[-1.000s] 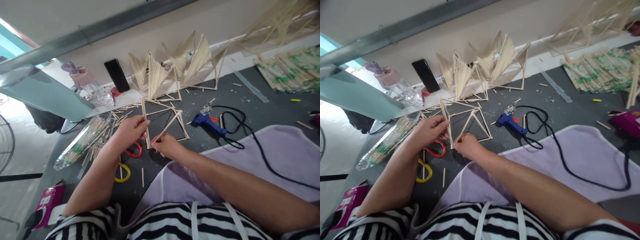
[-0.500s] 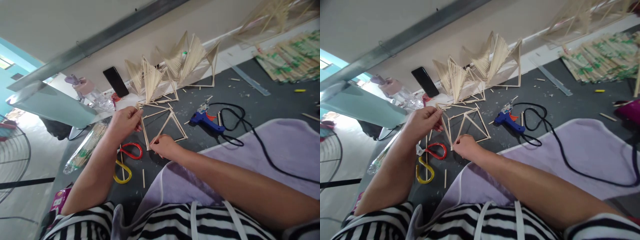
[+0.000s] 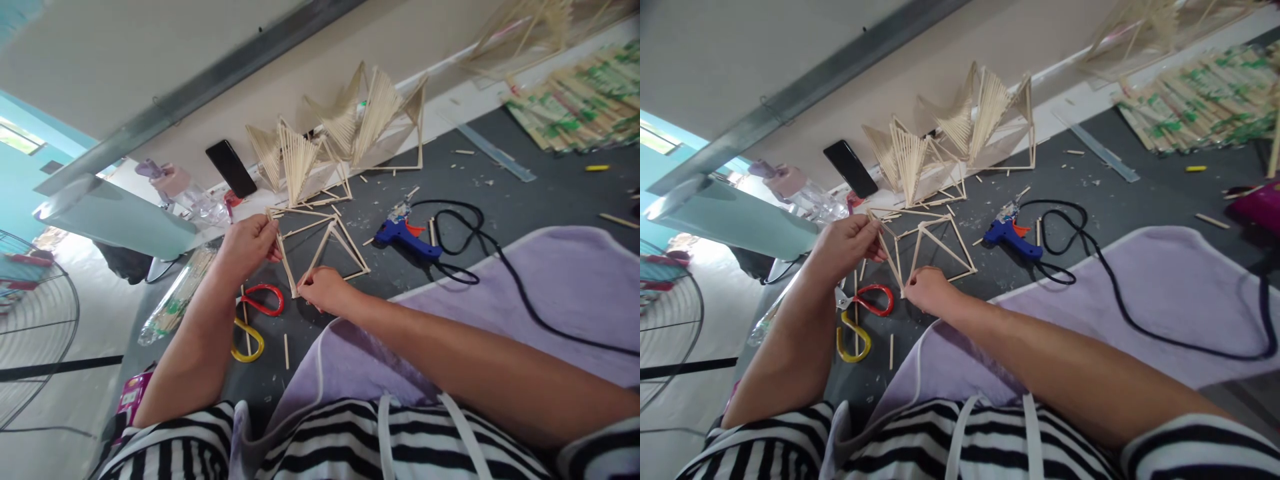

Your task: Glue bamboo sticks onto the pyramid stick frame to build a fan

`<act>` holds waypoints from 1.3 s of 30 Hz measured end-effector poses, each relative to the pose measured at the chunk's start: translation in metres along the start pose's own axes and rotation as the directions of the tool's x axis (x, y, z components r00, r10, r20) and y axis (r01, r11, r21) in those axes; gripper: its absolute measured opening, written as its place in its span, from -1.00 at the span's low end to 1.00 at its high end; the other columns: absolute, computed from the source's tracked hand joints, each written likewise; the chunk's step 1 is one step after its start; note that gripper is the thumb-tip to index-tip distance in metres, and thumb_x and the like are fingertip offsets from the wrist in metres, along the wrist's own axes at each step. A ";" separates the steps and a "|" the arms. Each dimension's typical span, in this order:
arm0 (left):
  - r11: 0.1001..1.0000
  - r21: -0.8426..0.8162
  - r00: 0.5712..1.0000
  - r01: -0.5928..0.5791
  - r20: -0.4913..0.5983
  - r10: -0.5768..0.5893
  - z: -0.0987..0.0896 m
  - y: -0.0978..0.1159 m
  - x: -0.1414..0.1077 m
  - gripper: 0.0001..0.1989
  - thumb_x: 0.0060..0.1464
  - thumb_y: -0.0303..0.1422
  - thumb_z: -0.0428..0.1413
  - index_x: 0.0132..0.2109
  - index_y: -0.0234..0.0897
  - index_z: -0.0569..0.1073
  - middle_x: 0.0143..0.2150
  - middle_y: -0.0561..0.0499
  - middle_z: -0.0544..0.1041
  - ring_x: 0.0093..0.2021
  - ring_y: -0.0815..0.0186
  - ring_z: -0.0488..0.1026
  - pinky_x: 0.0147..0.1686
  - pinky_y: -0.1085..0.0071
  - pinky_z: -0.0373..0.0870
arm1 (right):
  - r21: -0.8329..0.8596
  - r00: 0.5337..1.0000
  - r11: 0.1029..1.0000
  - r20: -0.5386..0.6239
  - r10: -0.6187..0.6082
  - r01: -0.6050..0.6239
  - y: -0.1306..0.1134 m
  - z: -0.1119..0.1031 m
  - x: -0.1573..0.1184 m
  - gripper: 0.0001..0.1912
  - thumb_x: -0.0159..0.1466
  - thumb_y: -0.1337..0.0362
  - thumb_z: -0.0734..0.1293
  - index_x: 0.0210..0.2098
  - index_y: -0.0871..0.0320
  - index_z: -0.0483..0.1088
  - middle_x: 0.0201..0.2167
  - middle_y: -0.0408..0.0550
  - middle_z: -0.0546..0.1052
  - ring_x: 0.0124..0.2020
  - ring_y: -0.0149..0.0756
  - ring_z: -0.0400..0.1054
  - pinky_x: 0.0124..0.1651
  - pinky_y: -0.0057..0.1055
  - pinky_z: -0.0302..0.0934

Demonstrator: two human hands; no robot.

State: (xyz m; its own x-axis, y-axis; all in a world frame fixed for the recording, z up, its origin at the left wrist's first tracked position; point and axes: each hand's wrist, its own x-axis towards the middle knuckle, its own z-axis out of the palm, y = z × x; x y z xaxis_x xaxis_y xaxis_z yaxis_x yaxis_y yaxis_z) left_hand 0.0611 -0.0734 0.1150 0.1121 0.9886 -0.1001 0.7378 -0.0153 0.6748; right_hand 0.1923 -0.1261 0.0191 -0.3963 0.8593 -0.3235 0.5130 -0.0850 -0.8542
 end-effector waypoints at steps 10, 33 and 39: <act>0.993 -0.070 0.996 0.091 0.032 -0.089 0.003 -0.003 -0.004 -0.74 0.14 -0.17 0.07 -0.39 -0.27 0.35 -0.59 0.04 0.50 -0.54 0.27 0.53 -0.48 0.36 0.53 | -0.008 1.000 1.000 0.017 -0.007 0.007 0.003 0.000 0.001 -0.70 0.17 0.31 0.23 -0.22 0.23 0.57 -0.50 -0.05 0.58 -0.65 -0.46 0.35 -0.54 -0.58 0.17; 0.989 0.104 0.957 0.107 0.258 -0.131 -0.024 -0.061 0.014 -0.73 -0.17 -0.26 0.19 -0.29 -0.32 0.51 -0.50 0.08 0.49 -0.52 0.38 0.42 -0.47 0.47 0.36 | -0.375 0.986 0.913 0.032 -0.163 0.163 0.025 -0.007 -0.016 -0.75 0.14 0.41 0.26 -0.24 0.20 0.53 -0.23 0.13 0.61 -0.12 -0.11 0.50 -0.21 -0.44 0.27; 0.978 0.208 0.979 0.000 0.201 -0.043 -0.001 -0.072 0.088 -0.82 -0.24 -0.32 0.23 -0.41 -0.32 0.51 -0.54 0.12 0.46 -0.50 0.41 0.34 -0.46 0.52 0.26 | -0.391 0.986 0.906 0.031 -0.167 0.165 0.028 -0.006 -0.016 -0.74 0.16 0.38 0.24 -0.21 0.18 0.51 -0.24 0.09 0.61 -0.17 -0.15 0.51 -0.30 -0.46 0.23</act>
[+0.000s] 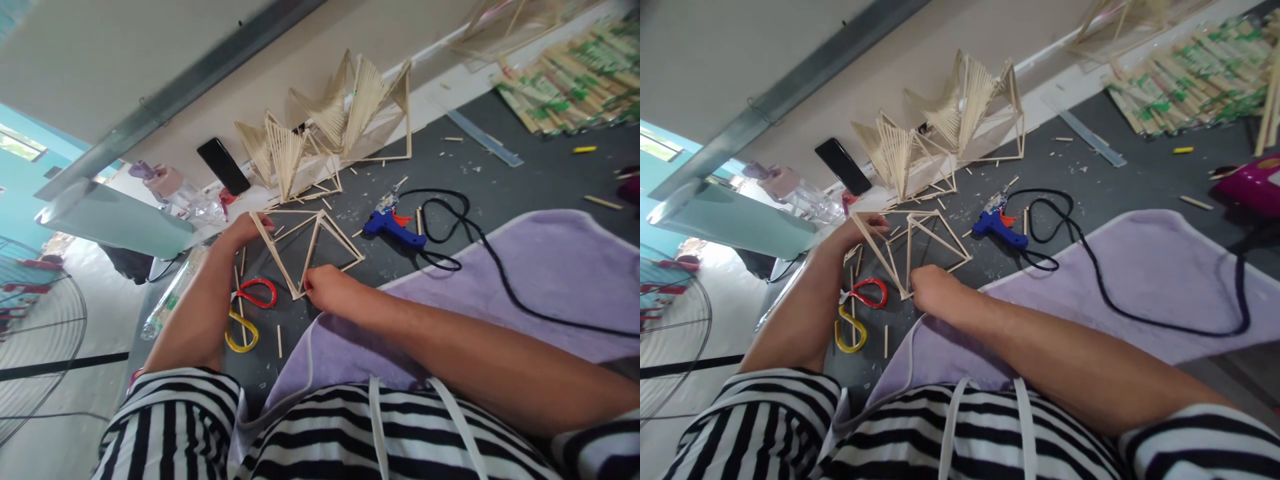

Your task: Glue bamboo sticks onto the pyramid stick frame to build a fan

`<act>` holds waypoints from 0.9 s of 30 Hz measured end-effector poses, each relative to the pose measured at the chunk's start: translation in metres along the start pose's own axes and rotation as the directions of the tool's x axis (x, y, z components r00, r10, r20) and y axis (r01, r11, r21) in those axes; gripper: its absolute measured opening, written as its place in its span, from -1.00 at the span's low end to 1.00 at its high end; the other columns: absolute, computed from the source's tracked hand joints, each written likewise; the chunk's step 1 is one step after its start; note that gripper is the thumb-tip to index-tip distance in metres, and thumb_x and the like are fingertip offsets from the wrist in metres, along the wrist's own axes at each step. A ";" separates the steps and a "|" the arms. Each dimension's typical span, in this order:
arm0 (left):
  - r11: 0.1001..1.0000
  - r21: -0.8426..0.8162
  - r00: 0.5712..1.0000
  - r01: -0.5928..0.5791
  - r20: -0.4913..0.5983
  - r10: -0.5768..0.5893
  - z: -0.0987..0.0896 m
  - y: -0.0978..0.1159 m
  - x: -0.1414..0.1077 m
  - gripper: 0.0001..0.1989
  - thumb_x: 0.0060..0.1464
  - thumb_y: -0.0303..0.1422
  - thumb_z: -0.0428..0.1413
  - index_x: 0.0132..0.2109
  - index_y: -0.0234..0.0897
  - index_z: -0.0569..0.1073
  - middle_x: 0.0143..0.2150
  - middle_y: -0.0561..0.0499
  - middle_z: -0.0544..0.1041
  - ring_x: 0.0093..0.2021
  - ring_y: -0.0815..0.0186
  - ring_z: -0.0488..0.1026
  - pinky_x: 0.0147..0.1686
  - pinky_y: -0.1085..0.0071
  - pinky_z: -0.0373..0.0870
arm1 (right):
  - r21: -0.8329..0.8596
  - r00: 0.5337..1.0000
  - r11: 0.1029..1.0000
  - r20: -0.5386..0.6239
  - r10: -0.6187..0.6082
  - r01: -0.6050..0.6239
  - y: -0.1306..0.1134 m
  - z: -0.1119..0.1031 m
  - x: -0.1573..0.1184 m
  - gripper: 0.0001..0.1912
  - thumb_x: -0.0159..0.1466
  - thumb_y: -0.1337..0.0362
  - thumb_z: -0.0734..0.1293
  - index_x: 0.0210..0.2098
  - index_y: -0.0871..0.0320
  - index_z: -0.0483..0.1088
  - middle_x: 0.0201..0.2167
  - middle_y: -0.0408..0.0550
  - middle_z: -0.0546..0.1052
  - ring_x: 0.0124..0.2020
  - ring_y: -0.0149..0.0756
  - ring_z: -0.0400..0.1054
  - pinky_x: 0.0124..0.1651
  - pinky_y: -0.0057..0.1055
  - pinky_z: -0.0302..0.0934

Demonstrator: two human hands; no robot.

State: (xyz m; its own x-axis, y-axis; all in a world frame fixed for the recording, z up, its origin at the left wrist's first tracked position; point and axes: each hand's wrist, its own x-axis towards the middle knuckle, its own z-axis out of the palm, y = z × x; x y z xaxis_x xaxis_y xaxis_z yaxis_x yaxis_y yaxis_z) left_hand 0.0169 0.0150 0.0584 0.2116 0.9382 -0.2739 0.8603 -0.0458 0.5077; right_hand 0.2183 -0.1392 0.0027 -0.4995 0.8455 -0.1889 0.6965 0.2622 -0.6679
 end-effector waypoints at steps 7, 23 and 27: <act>0.990 0.136 0.995 0.034 0.091 -0.047 0.007 0.000 0.024 -0.87 -0.23 -0.41 0.24 -0.57 -0.32 0.43 -0.63 0.12 0.39 -0.54 0.41 0.28 -0.50 0.52 0.18 | 0.009 1.000 1.000 0.008 -0.021 0.020 0.002 0.000 -0.003 -0.76 0.22 0.36 0.22 -0.20 0.17 0.50 -0.24 0.08 0.61 -0.20 -0.18 0.51 -0.31 -0.47 0.21; 0.933 -0.305 0.964 0.193 0.237 -0.122 0.054 0.024 -0.134 -0.68 -0.11 -0.27 0.22 -0.18 -0.32 0.50 -0.53 0.14 0.37 -0.57 0.46 0.30 -0.55 0.53 0.24 | -0.036 0.997 0.997 -0.012 -0.070 0.069 0.005 -0.004 -0.004 -0.69 0.24 0.39 0.18 -0.15 0.20 0.52 -0.21 0.09 0.60 -0.17 -0.20 0.48 -0.21 -0.45 0.23; 0.921 -0.341 0.942 0.189 0.328 -0.072 0.059 0.028 -0.131 -0.69 -0.11 -0.31 0.21 -0.16 -0.34 0.51 -0.57 0.17 0.32 -0.62 0.51 0.22 -0.62 0.57 0.16 | -0.070 0.997 0.995 -0.017 -0.072 0.071 0.006 -0.002 -0.004 -0.71 0.25 0.38 0.18 -0.16 0.21 0.51 -0.23 0.11 0.60 -0.18 -0.19 0.49 -0.21 -0.43 0.23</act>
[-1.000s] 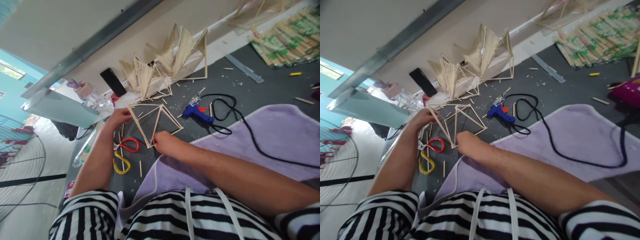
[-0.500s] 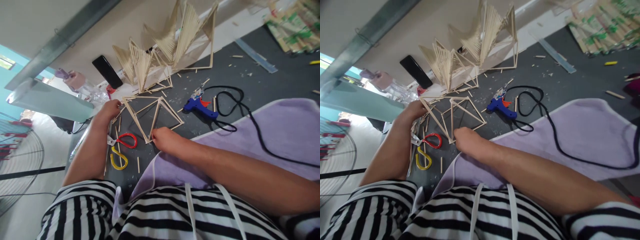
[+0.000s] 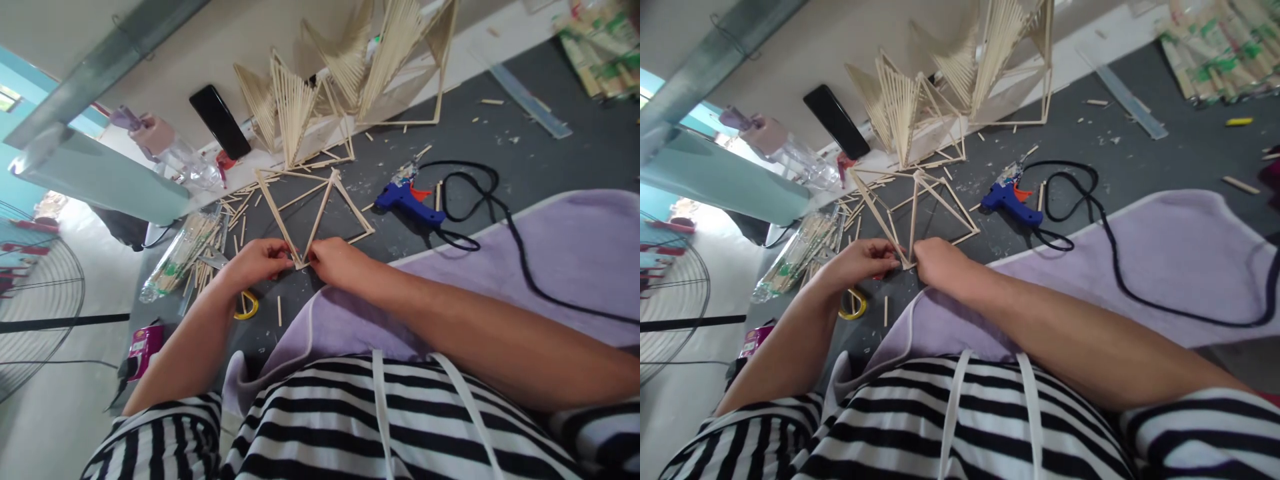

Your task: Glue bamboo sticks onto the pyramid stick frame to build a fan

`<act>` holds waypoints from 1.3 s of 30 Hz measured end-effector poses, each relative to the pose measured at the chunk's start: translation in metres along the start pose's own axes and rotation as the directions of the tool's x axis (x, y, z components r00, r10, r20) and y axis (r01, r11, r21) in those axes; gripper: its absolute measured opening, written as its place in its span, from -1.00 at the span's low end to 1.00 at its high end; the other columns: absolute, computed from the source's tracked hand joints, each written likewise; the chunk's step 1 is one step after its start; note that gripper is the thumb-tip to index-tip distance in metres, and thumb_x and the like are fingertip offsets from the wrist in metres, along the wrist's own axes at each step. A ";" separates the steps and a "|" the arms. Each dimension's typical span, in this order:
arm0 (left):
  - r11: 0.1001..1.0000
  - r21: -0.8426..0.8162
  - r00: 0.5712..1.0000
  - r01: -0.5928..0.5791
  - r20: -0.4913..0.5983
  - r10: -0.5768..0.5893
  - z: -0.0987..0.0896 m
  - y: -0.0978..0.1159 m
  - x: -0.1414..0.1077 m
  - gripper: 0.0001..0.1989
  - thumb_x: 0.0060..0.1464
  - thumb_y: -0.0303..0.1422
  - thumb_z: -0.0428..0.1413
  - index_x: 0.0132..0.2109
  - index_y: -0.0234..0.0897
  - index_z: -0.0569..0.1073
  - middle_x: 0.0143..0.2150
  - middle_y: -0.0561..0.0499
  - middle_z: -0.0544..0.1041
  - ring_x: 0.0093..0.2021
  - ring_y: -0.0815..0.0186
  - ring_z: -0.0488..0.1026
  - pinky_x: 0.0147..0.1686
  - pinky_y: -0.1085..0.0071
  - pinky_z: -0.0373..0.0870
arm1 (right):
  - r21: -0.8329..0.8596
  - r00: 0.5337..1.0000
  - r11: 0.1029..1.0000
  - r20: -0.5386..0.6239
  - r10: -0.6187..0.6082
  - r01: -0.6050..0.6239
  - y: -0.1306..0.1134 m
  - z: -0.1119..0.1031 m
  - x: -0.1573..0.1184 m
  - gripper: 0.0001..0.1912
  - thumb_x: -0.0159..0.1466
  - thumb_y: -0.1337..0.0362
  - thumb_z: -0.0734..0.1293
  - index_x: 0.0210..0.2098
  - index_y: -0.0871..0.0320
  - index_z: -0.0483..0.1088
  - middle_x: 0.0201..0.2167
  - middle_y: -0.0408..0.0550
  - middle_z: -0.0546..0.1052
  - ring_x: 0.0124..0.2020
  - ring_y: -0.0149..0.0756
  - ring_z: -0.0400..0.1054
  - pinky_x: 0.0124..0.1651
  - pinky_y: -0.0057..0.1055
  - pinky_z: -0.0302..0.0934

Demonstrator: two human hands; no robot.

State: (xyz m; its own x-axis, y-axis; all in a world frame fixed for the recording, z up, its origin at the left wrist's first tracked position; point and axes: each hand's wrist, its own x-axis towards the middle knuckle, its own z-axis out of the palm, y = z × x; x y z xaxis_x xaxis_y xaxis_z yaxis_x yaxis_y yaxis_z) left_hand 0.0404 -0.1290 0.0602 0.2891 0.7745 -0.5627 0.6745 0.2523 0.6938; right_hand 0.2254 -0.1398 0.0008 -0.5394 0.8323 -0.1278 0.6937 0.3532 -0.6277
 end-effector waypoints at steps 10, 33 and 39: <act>0.996 0.068 0.987 0.065 0.141 -0.074 -0.003 -0.003 0.015 -0.74 -0.08 -0.28 0.24 -0.23 -0.35 0.52 -0.61 0.14 0.35 -0.68 0.51 0.20 -0.70 0.58 0.13 | 0.006 1.000 1.000 -0.008 0.001 -0.001 -0.003 -0.003 0.000 -0.73 0.23 0.37 0.20 -0.19 0.21 0.51 -0.24 0.11 0.61 -0.18 -0.17 0.51 -0.25 -0.44 0.22; 0.997 0.077 0.984 0.018 0.178 -0.031 0.000 -0.006 0.017 -0.74 -0.04 -0.23 0.20 -0.28 -0.36 0.48 -0.60 0.16 0.31 -0.67 0.51 0.19 -0.68 0.57 0.13 | 0.045 0.996 0.998 -0.086 -0.027 0.031 0.003 0.003 0.002 -0.73 0.19 0.35 0.19 -0.22 0.17 0.50 -0.30 0.05 0.61 -0.25 -0.20 0.51 -0.37 -0.45 0.13; 0.997 0.069 0.985 0.031 0.169 -0.042 -0.004 -0.006 0.023 -0.72 -0.01 -0.23 0.20 -0.21 -0.35 0.46 -0.58 0.16 0.36 -0.72 0.53 0.20 -0.75 0.60 0.08 | 0.106 0.994 0.994 -0.109 -0.022 0.034 0.008 0.003 0.005 -0.74 0.20 0.34 0.22 -0.22 0.18 0.51 -0.29 0.04 0.62 -0.26 -0.25 0.51 -0.37 -0.47 0.14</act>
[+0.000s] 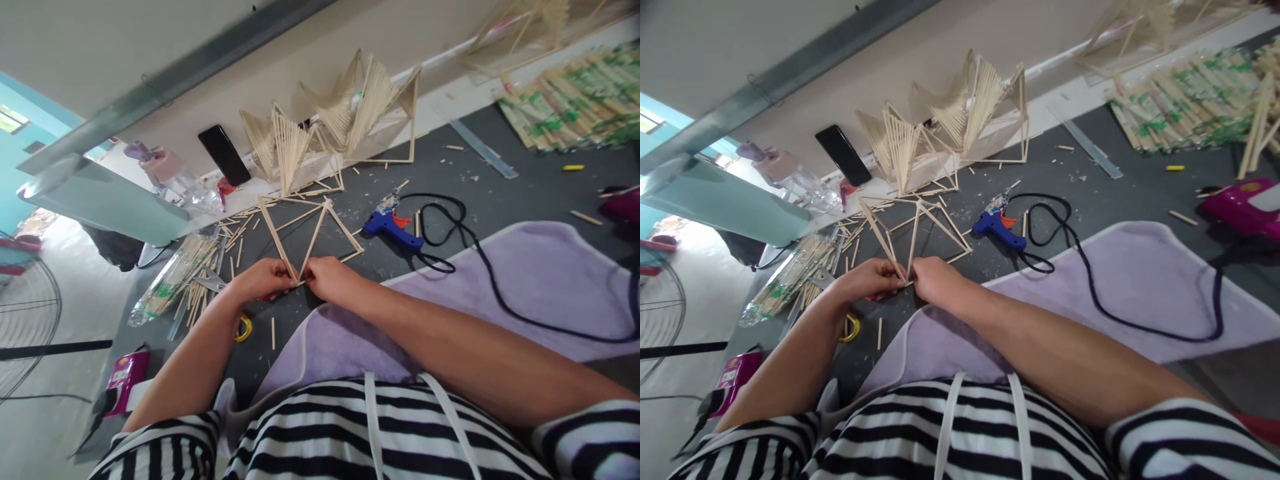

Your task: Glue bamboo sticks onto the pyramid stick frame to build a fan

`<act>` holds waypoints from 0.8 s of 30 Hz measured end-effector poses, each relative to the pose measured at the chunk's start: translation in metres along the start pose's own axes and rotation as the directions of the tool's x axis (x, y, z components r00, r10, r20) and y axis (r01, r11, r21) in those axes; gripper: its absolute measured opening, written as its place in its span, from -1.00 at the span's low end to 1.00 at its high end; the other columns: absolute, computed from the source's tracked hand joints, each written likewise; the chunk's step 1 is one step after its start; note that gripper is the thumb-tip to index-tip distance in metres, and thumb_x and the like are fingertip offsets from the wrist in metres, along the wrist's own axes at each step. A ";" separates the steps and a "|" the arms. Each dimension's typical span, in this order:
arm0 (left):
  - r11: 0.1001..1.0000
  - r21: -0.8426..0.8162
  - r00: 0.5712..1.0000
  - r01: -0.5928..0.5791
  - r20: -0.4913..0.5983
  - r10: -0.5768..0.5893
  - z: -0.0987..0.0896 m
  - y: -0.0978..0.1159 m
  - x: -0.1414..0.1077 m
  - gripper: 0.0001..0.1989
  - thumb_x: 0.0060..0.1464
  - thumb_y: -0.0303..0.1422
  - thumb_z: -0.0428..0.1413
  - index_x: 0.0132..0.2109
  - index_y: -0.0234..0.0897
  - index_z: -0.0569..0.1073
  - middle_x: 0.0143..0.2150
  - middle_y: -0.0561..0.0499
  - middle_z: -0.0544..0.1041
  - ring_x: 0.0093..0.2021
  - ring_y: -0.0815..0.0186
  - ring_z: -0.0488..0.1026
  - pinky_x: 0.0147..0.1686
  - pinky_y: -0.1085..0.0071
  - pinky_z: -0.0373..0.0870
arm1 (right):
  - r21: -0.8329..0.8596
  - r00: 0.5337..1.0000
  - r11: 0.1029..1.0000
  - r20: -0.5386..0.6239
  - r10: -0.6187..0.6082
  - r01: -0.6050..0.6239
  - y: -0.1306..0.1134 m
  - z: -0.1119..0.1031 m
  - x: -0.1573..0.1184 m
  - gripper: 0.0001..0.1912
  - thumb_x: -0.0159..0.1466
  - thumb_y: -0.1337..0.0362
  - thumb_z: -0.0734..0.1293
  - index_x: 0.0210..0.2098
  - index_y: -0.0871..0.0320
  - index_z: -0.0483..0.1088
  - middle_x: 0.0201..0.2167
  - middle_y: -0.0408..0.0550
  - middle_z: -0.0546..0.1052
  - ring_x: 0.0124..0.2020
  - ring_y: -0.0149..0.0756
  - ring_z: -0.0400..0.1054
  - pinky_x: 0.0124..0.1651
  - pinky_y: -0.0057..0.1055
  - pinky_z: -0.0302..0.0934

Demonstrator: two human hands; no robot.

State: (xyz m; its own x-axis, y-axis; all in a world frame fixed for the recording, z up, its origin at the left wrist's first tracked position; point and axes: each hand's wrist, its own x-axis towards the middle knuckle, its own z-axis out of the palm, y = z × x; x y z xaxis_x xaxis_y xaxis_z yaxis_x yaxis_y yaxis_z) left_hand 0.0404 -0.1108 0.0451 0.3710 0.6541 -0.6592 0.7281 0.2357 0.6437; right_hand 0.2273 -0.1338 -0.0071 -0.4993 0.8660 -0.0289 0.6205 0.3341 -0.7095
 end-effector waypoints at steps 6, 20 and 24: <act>0.991 -0.124 0.998 -0.054 0.020 0.057 -0.007 -0.006 -0.007 -0.66 0.00 -0.24 0.21 -0.10 -0.32 0.43 -0.55 0.13 0.42 -0.72 0.52 0.23 -0.73 0.60 0.10 | -0.031 1.000 0.999 0.009 0.026 -0.026 -0.002 -0.003 0.000 -0.75 0.18 0.40 0.22 -0.24 0.19 0.50 -0.27 0.04 0.61 -0.23 -0.25 0.49 -0.29 -0.47 0.17; 0.981 0.037 0.677 0.192 -0.729 -0.105 -0.090 -0.048 -0.120 -0.84 -0.09 -0.27 0.15 -0.42 -0.29 0.41 -0.54 0.09 0.41 -0.59 0.46 0.30 -0.56 0.52 0.26 | -0.037 0.956 0.961 0.098 0.276 -0.274 -0.018 -0.013 -0.002 -0.88 0.20 0.31 0.25 -0.31 0.18 0.41 -0.58 -0.11 0.48 -0.57 -0.36 0.34 -0.41 -0.47 0.13; 0.877 0.137 0.725 0.460 -0.629 -0.282 -0.084 -0.078 -0.121 -0.81 -0.15 -0.24 0.15 -0.53 -0.26 0.39 -0.60 0.07 0.41 -0.58 0.37 0.36 -0.53 0.46 0.28 | -0.060 0.944 0.954 0.136 0.299 -0.294 -0.027 -0.019 -0.003 -0.90 0.18 0.34 0.22 -0.38 0.16 0.37 -0.66 -0.16 0.43 -0.61 -0.37 0.32 -0.43 -0.48 0.11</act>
State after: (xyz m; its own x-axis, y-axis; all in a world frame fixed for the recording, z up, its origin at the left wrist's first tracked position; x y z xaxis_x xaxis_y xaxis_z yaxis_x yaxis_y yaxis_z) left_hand -0.1097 -0.1481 0.1068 -0.2987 0.8594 -0.4149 0.8884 0.4092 0.2080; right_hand 0.2238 -0.1384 0.0258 -0.3677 0.8674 -0.3352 0.7750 0.0866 -0.6261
